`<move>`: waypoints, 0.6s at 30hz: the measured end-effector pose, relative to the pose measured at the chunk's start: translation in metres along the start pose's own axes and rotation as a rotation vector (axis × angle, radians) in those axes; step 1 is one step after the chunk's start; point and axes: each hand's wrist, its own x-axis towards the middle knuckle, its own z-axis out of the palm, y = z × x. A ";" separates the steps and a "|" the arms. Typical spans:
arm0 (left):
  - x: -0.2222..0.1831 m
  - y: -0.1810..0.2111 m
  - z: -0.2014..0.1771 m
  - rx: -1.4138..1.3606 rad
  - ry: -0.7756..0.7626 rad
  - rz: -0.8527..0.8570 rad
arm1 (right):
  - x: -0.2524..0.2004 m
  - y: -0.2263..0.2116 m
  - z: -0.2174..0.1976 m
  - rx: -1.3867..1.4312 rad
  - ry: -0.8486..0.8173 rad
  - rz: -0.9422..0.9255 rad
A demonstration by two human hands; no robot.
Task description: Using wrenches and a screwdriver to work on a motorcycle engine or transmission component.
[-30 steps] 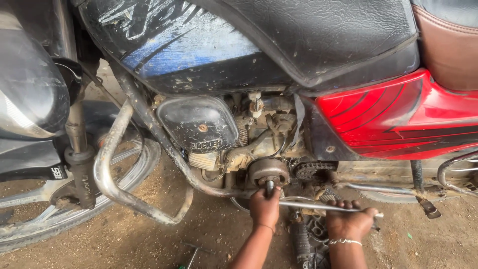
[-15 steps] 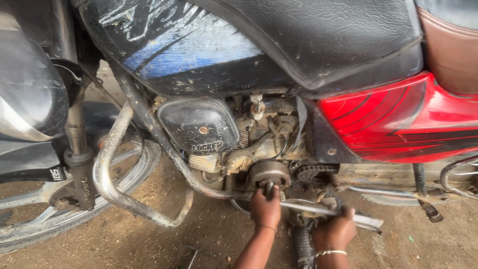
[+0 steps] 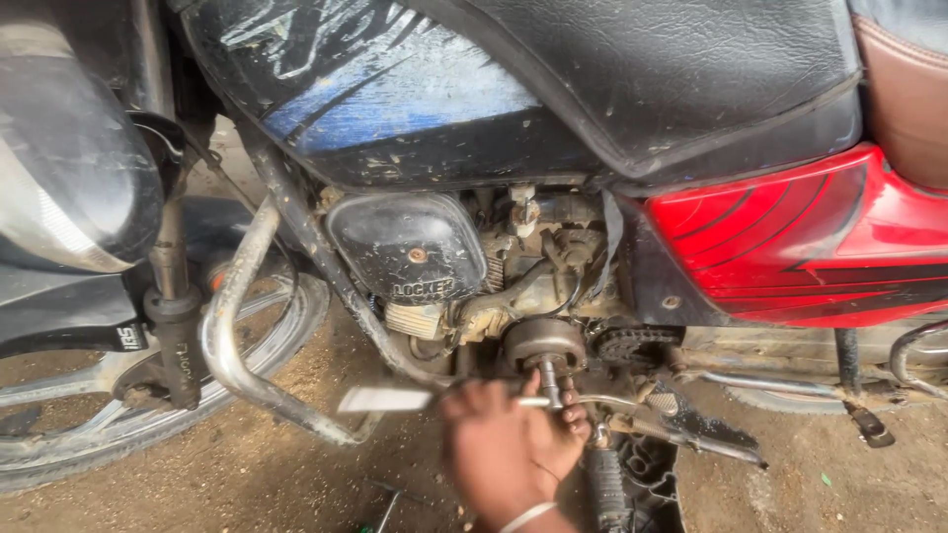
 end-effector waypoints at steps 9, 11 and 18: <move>0.028 -0.022 -0.063 -0.318 -0.271 -0.199 | 0.002 -0.005 0.025 -0.043 -0.303 -0.094; 0.029 -0.027 -0.074 -0.317 -0.318 -0.190 | -0.003 0.002 0.022 -0.028 -0.299 -0.089; 0.008 -0.031 -0.033 0.218 0.047 0.069 | -0.030 0.053 -0.046 0.456 0.386 0.444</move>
